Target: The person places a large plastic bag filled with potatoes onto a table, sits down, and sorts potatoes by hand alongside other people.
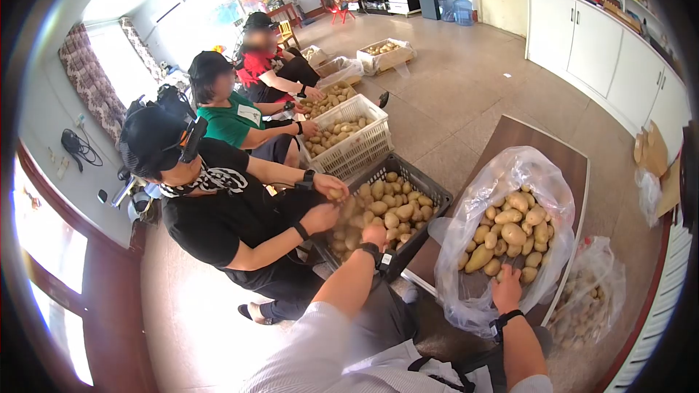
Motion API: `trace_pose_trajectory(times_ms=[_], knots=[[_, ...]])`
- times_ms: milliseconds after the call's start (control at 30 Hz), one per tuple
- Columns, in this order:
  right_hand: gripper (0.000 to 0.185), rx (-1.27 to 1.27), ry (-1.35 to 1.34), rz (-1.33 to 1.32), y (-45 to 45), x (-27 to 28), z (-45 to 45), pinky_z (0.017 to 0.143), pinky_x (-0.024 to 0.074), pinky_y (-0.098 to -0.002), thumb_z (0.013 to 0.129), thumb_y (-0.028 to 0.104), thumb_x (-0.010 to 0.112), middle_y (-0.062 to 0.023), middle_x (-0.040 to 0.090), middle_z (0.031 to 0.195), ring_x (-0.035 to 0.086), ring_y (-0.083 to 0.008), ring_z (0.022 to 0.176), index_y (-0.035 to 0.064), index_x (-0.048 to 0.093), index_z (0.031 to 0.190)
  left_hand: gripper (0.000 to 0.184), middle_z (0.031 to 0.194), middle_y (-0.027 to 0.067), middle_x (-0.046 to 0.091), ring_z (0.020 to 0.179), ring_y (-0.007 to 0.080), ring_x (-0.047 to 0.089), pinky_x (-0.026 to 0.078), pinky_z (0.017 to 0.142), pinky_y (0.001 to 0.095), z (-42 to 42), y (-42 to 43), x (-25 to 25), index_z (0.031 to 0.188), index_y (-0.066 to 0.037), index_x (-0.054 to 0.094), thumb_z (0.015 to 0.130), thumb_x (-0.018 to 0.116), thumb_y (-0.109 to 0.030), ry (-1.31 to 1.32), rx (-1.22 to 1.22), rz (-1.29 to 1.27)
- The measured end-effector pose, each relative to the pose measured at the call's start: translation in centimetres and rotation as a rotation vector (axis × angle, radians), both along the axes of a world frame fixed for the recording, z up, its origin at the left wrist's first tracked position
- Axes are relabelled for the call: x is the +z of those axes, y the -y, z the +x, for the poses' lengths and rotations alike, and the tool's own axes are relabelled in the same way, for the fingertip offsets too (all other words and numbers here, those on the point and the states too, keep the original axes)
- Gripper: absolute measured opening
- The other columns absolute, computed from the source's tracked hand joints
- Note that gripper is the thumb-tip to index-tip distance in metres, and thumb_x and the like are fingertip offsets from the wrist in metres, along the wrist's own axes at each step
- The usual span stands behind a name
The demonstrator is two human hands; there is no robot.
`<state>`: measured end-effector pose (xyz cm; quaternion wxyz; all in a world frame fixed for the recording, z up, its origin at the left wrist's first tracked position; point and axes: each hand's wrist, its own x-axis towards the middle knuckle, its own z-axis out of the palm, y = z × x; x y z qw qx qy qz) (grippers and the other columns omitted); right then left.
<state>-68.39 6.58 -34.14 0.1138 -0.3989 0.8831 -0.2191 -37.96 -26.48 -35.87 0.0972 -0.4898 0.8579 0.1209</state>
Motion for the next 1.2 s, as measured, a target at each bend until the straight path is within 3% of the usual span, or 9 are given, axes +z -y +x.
trace_pose_trajectory(times_ms=[267,333,367,633,867,933,1067,1133,1200], knots=[[0.04,-0.138,0.096,-0.135,0.5,-3.2,-0.6,0.092,0.0476,-0.0454,0.084,0.015,0.061,-0.0207,0.056,0.114,0.058,-0.0408,0.105,0.0076,0.052,0.123,0.021,0.088,0.0137,0.07,0.084,0.0302,0.069,0.056,0.066,0.0402,-1.9,0.1,-1.4,0.097,-0.002,0.07,0.084,0.065,-0.018,-0.151,-0.053,-0.217],[0.036,-0.296,0.362,-0.386,0.7,-4.1,-1.0,0.095,0.0457,-0.0412,0.087,0.019,0.057,-0.0182,0.061,0.102,0.059,-0.0384,0.104,0.0034,0.054,0.119,0.027,0.091,0.0091,0.065,0.073,0.0233,0.064,0.055,0.065,0.0342,-4.6,-3.4,4.6,0.106,-0.002,0.067,0.089,0.065,-0.022,-1.112,0.798,0.601],[0.036,-0.295,0.359,-0.389,1.0,-5.4,-1.6,0.095,0.0457,-0.0412,0.087,0.019,0.057,-0.0182,0.061,0.102,0.059,-0.0384,0.104,0.0034,0.054,0.119,0.027,0.091,0.0091,0.065,0.073,0.0233,0.064,0.055,0.065,0.0342,-5.2,-4.1,5.4,0.106,-0.002,0.067,0.089,0.065,-0.022,-1.116,0.796,0.6],[0.034,-0.339,1.168,-0.54,3.9,2.9,2.9,0.042,0.0409,-0.0272,0.099,0.039,0.045,-0.0045,0.061,0.075,0.053,-0.0133,0.051,0.0089,0.06,0.097,0.037,0.106,0.0081,0.06,0.076,0.0201,0.064,0.053,0.062,0.0302,-9.1,-8.5,8.6,0.123,-0.003,0.055,0.093,0.061,-0.024,-1.02,0.448,1.04],[0.044,0.021,1.069,-0.446,7.5,4.5,7.0,0.044,0.0401,-0.028,0.101,0.044,0.045,-0.0042,0.06,0.072,0.053,-0.0114,0.054,0.0051,0.061,0.088,0.043,0.117,0.0111,0.06,0.083,0.0229,0.068,0.054,0.066,0.0312,-10.7,-12.2,11.3,0.126,-0.005,0.054,0.095,0.062,-0.034,-0.824,0.3,1.327],[0.04,0.24,0.647,-0.631,8.7,3.4,7.5,0.048,0.0397,-0.0269,0.103,0.038,0.046,-0.0036,0.058,0.071,0.051,-0.0104,0.056,0.0024,0.061,0.092,0.039,0.113,0.0114,0.064,0.085,0.0237,0.068,0.055,0.069,0.0335,-10.7,-12.2,11.4,0.125,-0.005,0.056,0.095,0.062,-0.029,-0.814,0.198,1.516],[0.024,0.228,0.584,-0.577,7.9,3.7,7.1,0.053,0.0421,-0.0284,0.1,0.024,0.054,-0.0041,0.057,0.068,0.053,-0.0136,0.058,0.0005,0.06,0.1,0.034,0.101,0.0083,0.065,0.085,0.0218,0.068,0.056,0.07,0.0344,-9.8,-11.3,10.0,0.122,-0.005,0.059,0.093,0.064,-0.023,-0.931,-0.201,1.278],[0.021,0.199,0.465,-0.57,6.4,5.0,6.3,0.058,0.045,-0.032,0.096,0.02,0.058,-0.0071,0.059,0.072,0.056,-0.0186,0.063,0.0001,0.059,0.102,0.031,0.099,0.0062,0.064,0.084,0.0209,0.068,0.056,0.069,0.0328,-9.8,-10.3,8.9,0.119,-0.007,0.06,0.093,0.066,-0.023,-0.939,0.255,1.582],[0.021,0.176,0.347,-0.566,5.7,5.0,4.9,0.064,0.0479,-0.0355,0.091,0.016,0.063,-0.01,0.061,0.076,0.059,-0.0235,0.068,-0.0003,0.057,0.104,0.031,0.099,0.0063,0.064,0.078,0.0208,0.066,0.055,0.064,0.031,-9.6,-10.0,8.1,0.117,-0.009,0.061,0.096,0.061,-0.031,-1.003,0.054,1.33]])
